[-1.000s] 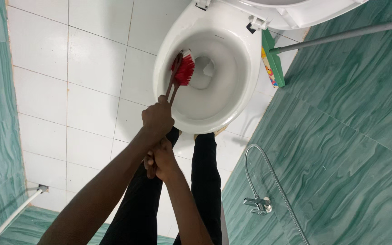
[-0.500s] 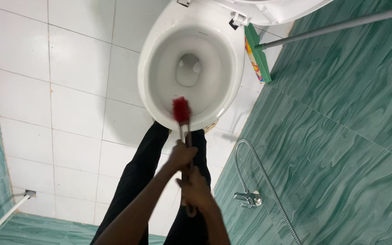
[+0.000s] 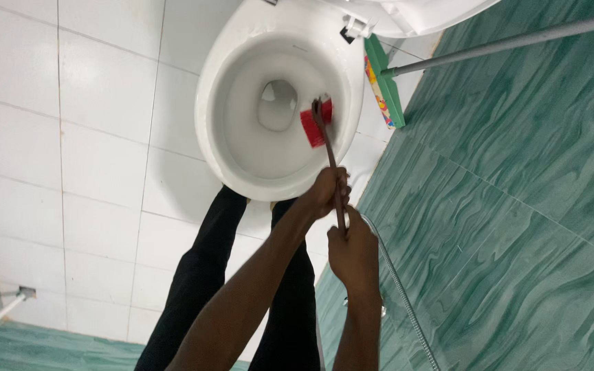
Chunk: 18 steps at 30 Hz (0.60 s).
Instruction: The person picks up a toilet brush, lifts the toilet seat, and scrubs the inside of the toilet bowl with the brush.
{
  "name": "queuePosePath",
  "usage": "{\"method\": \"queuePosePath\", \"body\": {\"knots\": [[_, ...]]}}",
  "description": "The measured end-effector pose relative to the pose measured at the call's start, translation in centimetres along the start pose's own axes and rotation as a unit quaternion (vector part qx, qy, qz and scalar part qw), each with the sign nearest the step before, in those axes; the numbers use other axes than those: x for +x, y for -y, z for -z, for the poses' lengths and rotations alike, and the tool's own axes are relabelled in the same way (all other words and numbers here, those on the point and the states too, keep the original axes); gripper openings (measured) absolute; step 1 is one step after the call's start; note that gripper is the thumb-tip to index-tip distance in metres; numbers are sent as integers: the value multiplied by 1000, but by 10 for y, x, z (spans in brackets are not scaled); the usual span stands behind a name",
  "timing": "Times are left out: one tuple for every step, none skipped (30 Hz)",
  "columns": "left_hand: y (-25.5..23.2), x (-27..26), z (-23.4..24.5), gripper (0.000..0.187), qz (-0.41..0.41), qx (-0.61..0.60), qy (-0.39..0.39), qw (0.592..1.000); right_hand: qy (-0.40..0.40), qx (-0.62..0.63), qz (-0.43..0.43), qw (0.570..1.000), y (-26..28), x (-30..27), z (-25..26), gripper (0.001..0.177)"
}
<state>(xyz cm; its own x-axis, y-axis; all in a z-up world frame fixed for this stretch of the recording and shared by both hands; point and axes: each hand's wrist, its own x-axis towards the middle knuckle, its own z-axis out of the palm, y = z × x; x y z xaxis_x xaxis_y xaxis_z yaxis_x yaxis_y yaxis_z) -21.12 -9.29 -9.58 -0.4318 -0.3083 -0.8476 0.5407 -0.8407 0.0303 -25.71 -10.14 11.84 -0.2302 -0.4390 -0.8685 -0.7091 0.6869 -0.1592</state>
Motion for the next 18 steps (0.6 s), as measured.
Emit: {"method": "queuePosePath", "body": {"knots": [[-7, 3, -2, 15, -12, -65, 16, 998, -13, 7, 33, 999, 6, 0, 2, 61], [-13, 3, -3, 16, -24, -125, 34, 991, -12, 7, 35, 999, 11, 0, 1, 61], [-15, 1, -1, 16, -25, -125, 33, 991, -9, 2, 48, 999, 13, 1, -1, 67], [-15, 0, 3, 19, 4, -110, 24, 994, -8, -2, 59, 998, 13, 1, -4, 72], [-13, 1, 7, 23, 33, -95, 16, 995, -9, -1, 57, 998, 10, 1, -9, 72], [-6, 4, 12, 23, 35, -95, 15, 995, -15, 25, 63, 998, 4, -3, -15, 72], [6, 7, 18, 20, 14, -65, 9, 998, -20, 51, 68, 996, -4, -7, -21, 72], [17, 12, 28, 19, -11, -35, 2, 999, -19, 51, 70, 996, -11, -10, -28, 72], [31, 15, 39, 19, -13, -35, 0, 999, -16, 58, 65, 996, -19, -15, -34, 69], [48, 13, 52, 14, -18, 55, 9, 998, -11, 66, 58, 996, -27, -22, -40, 66], [62, 11, 63, 23, -22, 144, 18, 989, -9, 67, 59, 996, -33, -29, -48, 66], [73, 7, 75, 23, -20, 144, 19, 989, 37, 150, -6, 988, -38, -37, -56, 64], [79, -2, 87, 23, -161, 504, 56, 847, 82, 233, -70, 967, -42, -45, -64, 62], [81, -13, 97, 37, -274, 779, 85, 558, 82, 234, -70, 966, -44, -50, -71, 62], [83, -27, 99, 37, -274, 779, 86, 557, 117, 295, -145, 937, -45, -56, -79, 62], [82, -47, 97, 43, -152, 698, -30, 699, 154, 352, -219, 897, -46, -63, -89, 62], [74, -65, 95, 55, -24, 578, -147, 803, 156, 352, -218, 897, -46, -71, -100, 62], [59, -87, 93, 63, 42, 583, -180, 791, 191, 434, -217, 853, -47, -79, -112, 70]]}}
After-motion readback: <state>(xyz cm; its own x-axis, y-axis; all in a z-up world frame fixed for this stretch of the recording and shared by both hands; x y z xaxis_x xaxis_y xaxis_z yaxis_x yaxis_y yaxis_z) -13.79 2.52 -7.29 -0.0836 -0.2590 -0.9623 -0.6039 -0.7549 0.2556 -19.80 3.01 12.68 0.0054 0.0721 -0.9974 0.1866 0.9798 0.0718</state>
